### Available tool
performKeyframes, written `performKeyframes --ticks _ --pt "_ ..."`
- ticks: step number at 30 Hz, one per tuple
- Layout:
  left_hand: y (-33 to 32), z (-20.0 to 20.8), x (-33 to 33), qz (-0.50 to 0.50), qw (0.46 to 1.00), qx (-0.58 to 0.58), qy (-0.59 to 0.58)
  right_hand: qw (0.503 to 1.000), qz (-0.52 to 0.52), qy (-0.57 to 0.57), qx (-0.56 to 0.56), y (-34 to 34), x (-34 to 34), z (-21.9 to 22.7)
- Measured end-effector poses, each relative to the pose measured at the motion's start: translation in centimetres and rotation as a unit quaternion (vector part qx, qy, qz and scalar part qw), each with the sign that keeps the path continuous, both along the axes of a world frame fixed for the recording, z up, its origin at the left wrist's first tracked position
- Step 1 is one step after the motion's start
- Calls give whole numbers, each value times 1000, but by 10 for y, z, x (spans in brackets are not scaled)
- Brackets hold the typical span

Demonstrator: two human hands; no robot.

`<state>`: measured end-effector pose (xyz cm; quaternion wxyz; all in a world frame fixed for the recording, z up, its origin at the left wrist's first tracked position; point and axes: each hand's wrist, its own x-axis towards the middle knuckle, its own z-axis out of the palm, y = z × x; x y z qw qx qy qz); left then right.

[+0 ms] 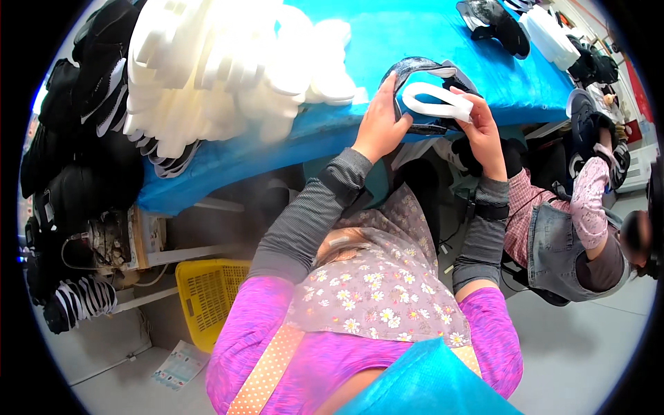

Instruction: Inserting white foam lining inserts into black shoe uppers.

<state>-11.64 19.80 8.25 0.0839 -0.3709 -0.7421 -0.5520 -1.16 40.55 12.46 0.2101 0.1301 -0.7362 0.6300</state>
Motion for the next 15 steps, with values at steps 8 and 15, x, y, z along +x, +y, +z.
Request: performKeyframes --ticks 8,15 --pt "4 -2 -1 -13 1000 12 -8 1000 7 -20 -17 -4 -3 -5" --pt "0 0 -1 5 1000 -1 -1 1000 -15 -5 -12 -4 -5 -11"
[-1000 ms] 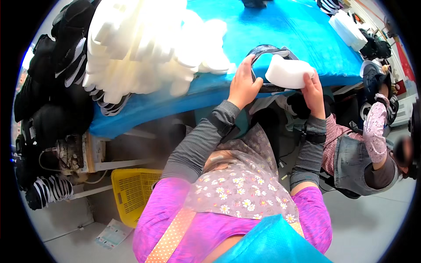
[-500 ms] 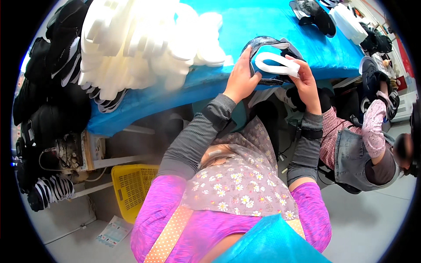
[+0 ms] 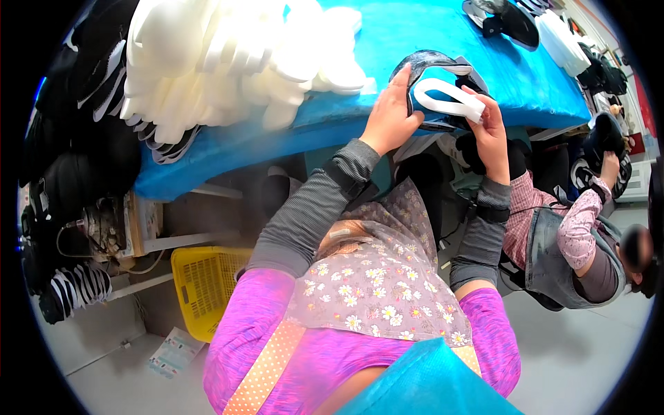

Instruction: Inserting white foam lining inserts into black shoe uppers.

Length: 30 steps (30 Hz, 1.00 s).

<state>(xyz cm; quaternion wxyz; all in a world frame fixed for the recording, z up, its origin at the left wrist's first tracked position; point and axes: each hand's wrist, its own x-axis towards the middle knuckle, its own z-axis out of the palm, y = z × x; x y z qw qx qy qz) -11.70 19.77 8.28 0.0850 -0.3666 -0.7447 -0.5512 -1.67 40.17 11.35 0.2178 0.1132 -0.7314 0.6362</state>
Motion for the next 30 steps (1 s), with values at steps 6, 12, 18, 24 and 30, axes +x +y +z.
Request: performKeyframes --ticks 6,12,18,24,30 --pt "0 1 0 0 1000 10 -3 1000 -1 8 15 -5 -1 -5" --pt "0 -1 -1 3 1000 4 3 1000 -16 3 7 -8 -1 -6" --pt "1 -1 -2 -1 1000 -3 -10 999 -28 23 12 -6 1 -5" --pt "0 -2 -3 -2 1000 -3 -18 1000 -10 0 14 -6 0 -7" --pt "1 -4 -4 1 1000 -9 -8 1000 -7 1 17 -7 -1 -8"
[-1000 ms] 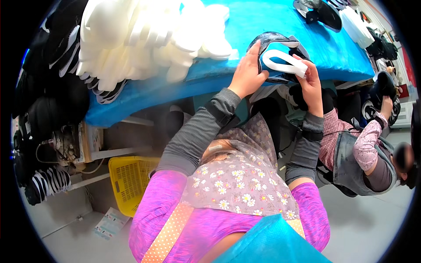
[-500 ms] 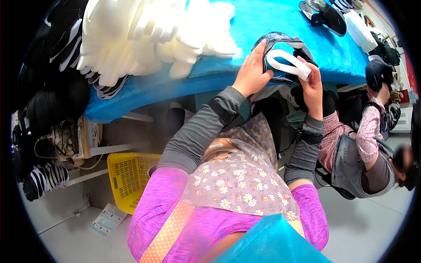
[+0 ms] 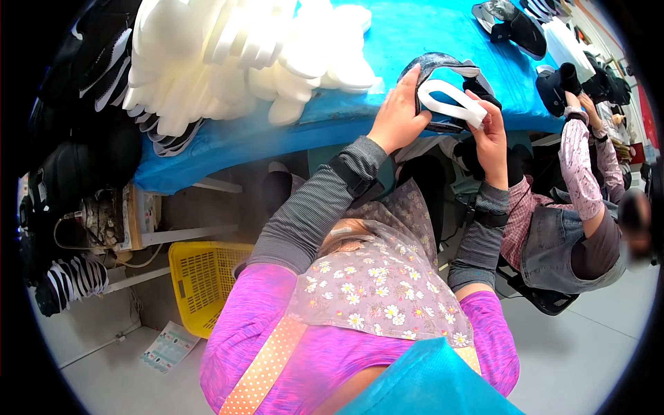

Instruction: Inserting white foam lining inserts into black shoe uppers.

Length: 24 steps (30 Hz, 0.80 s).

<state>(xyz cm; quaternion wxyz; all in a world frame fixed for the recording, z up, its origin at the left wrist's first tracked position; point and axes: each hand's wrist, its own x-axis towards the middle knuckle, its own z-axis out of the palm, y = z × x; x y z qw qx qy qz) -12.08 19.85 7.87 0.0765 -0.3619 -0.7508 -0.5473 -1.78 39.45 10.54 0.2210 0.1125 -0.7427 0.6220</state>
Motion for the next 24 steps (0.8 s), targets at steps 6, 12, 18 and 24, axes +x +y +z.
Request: performKeyframes --ticks 6,12,18,24 --pt "-2 2 -5 -42 998 9 -37 998 -46 -6 29 -9 -6 4" --pt "-19 9 -14 -102 994 -9 -30 989 -91 -16 116 -8 -8 11" --pt "-24 48 -11 -47 990 -79 -111 989 -105 -58 84 -11 2 13" --pt "-21 74 -2 47 978 -183 87 991 -88 -56 85 -15 9 15"
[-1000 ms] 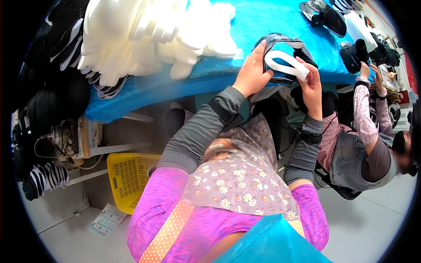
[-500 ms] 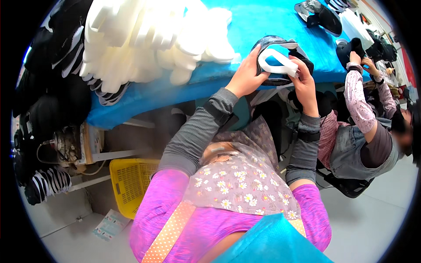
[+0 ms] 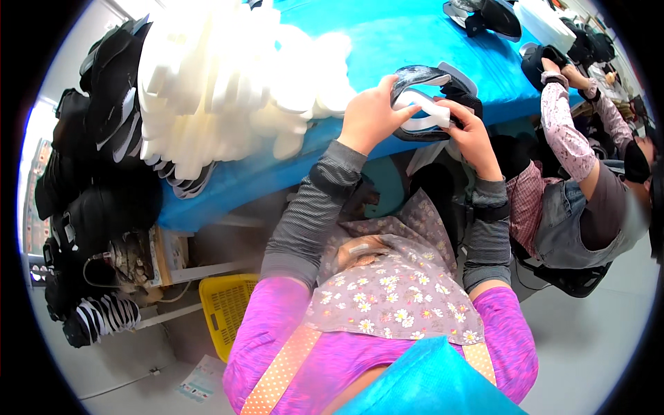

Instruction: Inserting white foam lining inserts into black shoe uppers.

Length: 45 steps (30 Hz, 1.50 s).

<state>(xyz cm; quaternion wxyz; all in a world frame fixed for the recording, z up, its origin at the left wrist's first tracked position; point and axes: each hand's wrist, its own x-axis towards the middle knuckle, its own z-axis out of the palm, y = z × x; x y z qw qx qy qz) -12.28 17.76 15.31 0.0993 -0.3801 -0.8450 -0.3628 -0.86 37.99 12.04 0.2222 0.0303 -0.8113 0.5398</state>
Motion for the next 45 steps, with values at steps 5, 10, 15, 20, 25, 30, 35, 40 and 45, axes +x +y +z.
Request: performKeyframes --ticks 5,10,15,20,25,30,35,40,45 --pt "5 -4 4 18 998 -28 51 999 2 -14 -38 -5 -3 4" --pt "1 9 9 61 996 -37 -49 999 -24 2 -21 -17 -5 9" --pt "0 10 4 43 987 38 153 999 2 -34 -26 -17 2 14" --pt "2 6 -8 -122 987 105 5 999 6 -41 -17 -14 0 10" --pt "8 -5 -9 -40 997 60 40 998 -48 0 36 -18 -10 7" --pt "15 -10 -8 1 995 89 52 987 -67 74 -123 -25 -24 -10" --pt "11 -3 -12 -45 995 67 59 987 -88 74 -109 -30 -24 -10" --pt "15 35 -7 -20 953 -51 298 986 -122 83 -72 -30 -25 -8" --pt "30 25 -32 -179 978 -13 104 983 -129 109 -76 -34 -29 -10"
